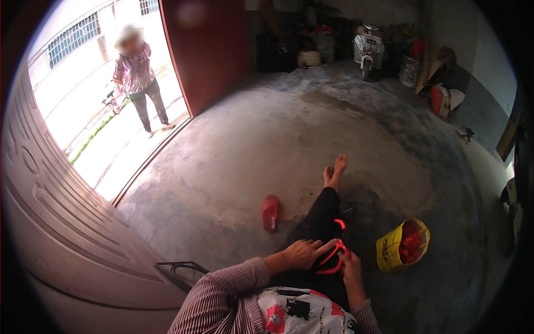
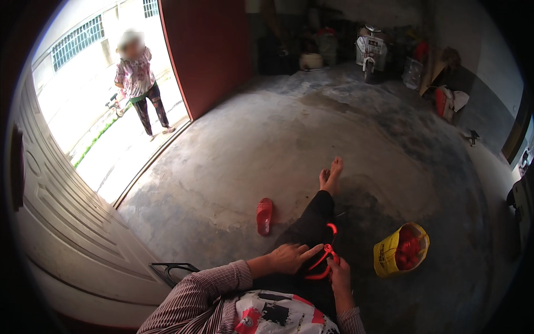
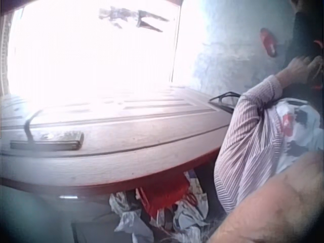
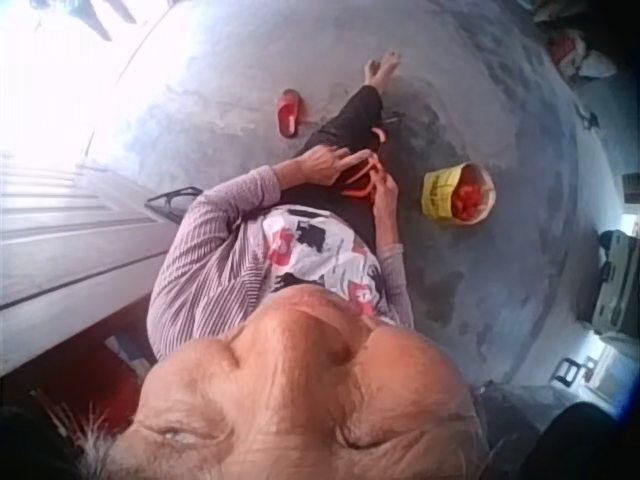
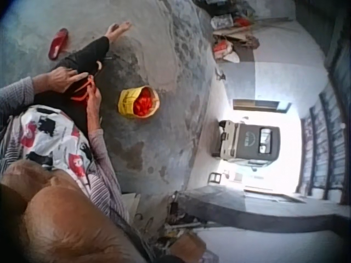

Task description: Manual weaving of a red net around a square plastic frame.

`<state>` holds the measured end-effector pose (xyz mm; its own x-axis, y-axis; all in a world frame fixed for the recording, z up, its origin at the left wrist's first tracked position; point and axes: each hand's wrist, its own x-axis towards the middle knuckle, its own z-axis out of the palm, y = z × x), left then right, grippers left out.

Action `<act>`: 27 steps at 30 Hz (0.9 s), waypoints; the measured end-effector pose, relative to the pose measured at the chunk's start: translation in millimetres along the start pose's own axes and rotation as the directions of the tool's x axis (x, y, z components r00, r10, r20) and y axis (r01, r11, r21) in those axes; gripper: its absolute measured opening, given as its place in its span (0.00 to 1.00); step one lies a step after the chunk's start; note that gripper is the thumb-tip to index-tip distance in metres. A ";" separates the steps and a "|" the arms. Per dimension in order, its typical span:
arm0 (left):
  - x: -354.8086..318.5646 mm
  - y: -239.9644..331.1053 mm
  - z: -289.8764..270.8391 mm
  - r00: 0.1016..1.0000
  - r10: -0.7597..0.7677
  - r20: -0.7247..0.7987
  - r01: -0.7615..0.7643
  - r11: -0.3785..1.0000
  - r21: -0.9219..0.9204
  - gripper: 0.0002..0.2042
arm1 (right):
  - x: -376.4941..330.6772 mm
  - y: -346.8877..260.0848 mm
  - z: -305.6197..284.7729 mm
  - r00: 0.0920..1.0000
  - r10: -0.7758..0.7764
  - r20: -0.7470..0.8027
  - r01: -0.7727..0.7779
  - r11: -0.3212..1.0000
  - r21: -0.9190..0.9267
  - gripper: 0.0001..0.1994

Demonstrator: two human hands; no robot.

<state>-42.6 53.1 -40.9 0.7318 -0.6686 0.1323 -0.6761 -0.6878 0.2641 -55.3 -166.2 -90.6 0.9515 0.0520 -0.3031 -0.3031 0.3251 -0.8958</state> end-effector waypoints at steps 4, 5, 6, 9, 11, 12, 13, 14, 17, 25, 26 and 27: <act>-3.0 4.2 6.6 0.993 -0.065 0.102 0.072 0.996 -0.058 0.43 | 0.0 -1.0 2.9 0.999 -0.034 0.020 0.033 0.999 0.041 0.10; -4.2 5.2 9.4 0.990 -0.079 0.118 0.087 0.994 -0.064 0.43 | 0.1 -1.1 3.0 0.999 -0.032 0.017 0.031 0.999 0.035 0.09; -5.0 4.7 13.8 0.990 -0.077 0.118 0.085 0.994 -0.062 0.43 | 1.0 0.8 1.2 0.999 -0.034 0.016 0.033 0.999 0.037 0.09; -5.3 2.6 23.3 0.992 -0.072 0.103 0.078 0.995 -0.055 0.43 | 4.4 8.6 -6.0 0.998 -0.058 0.020 0.058 0.998 0.019 0.09; -3.9 3.6 24.7 0.986 -0.086 0.140 0.094 0.994 -0.051 0.42 | 5.3 10.7 -6.9 0.999 -0.036 0.009 0.035 0.998 0.051 0.08; -3.7 4.0 26.0 0.986 -0.088 0.141 0.096 0.994 -0.049 0.42 | 5.1 10.0 -5.8 0.999 -0.035 0.011 0.035 0.998 0.052 0.08; -3.5 4.3 27.4 0.982 -0.091 0.163 0.097 0.995 -0.032 0.41 | 4.1 8.3 -4.4 0.999 -0.034 0.009 0.033 0.998 0.052 0.07; -3.8 4.2 27.9 0.978 -0.094 0.185 0.098 0.995 -0.015 0.41 | 3.7 7.7 -3.4 0.999 -0.032 0.007 0.032 0.998 0.052 0.07; -3.7 5.5 26.0 0.978 -0.099 0.186 0.105 0.994 -0.021 0.40 | 8.1 14.3 -8.8 0.999 -0.045 0.012 0.045 0.998 0.053 0.06; -5.1 4.7 27.4 0.984 -0.111 0.140 0.116 0.993 -0.032 0.39 | 9.4 15.2 -8.9 0.998 -0.063 0.024 0.061 0.996 0.062 0.07; -5.2 4.4 28.2 0.987 -0.109 0.121 0.115 0.993 -0.039 0.38 | 8.9 14.5 -8.4 0.997 -0.070 0.028 0.068 0.995 0.068 0.07; -5.2 4.2 28.5 0.987 -0.108 0.122 0.113 0.993 -0.037 0.38 | 8.5 13.9 -7.7 0.997 -0.071 0.027 0.069 0.995 0.069 0.07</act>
<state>-51.6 45.6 -67.8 0.7847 -0.6197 -0.0141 -0.5852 -0.7481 0.3128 -51.8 -168.5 -108.1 0.9717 0.0541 -0.2300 -0.2324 0.3927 -0.8898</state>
